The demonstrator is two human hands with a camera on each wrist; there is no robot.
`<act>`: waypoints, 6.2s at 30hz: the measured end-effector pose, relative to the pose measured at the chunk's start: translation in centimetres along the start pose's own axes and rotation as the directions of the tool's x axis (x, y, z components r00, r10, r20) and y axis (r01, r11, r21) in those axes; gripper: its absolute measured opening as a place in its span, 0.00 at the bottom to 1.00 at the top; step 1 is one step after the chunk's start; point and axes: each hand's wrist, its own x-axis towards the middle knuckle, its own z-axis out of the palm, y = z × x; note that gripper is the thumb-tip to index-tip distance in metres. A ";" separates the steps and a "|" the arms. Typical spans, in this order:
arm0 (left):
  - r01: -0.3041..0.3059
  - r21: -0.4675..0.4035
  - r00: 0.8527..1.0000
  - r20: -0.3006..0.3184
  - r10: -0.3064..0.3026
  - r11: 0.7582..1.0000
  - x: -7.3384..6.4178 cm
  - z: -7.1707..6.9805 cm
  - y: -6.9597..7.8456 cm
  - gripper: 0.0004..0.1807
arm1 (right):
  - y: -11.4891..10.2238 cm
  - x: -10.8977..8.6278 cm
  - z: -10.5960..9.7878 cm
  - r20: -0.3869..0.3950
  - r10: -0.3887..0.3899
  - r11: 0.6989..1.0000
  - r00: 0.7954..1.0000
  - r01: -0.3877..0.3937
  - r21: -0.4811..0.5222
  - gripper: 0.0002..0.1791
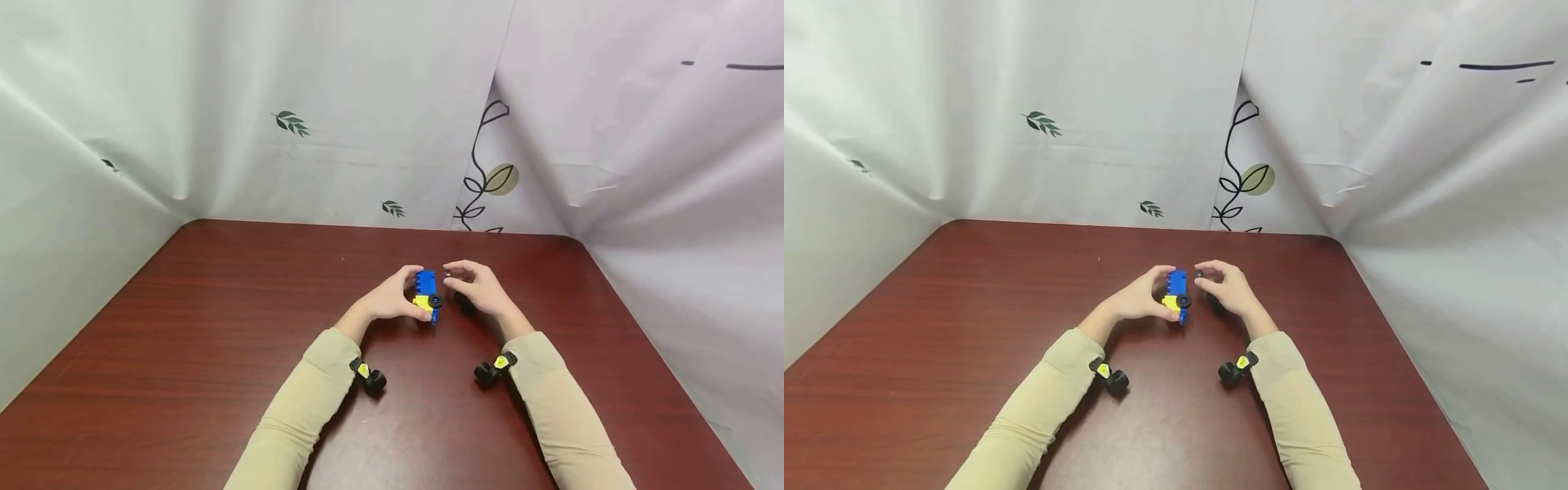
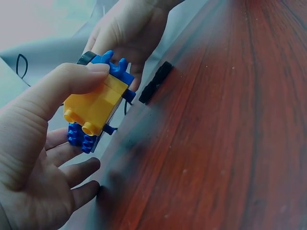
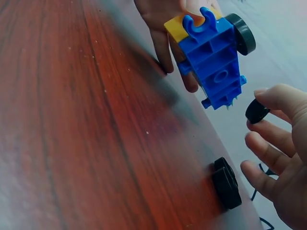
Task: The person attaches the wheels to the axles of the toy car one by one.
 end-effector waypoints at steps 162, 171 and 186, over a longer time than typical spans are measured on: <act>-0.115 0.177 0.986 -0.096 0.134 0.977 -0.3 1.3 2.1 0.56 | -3.6 -0.6 2.4 0.033 0.375 0.729 0.927 -0.316 0.607 0.18; -0.126 0.192 0.984 -0.098 0.147 0.973 -0.3 1.1 2.0 0.57 | -3.1 -0.5 1.7 0.106 0.414 0.704 0.904 -0.392 0.592 0.36; -0.168 0.254 0.978 -0.079 0.193 0.953 -0.4 1.0 2.0 0.60 | -2.7 -0.5 1.4 0.130 0.362 0.740 0.923 -0.370 0.562 0.30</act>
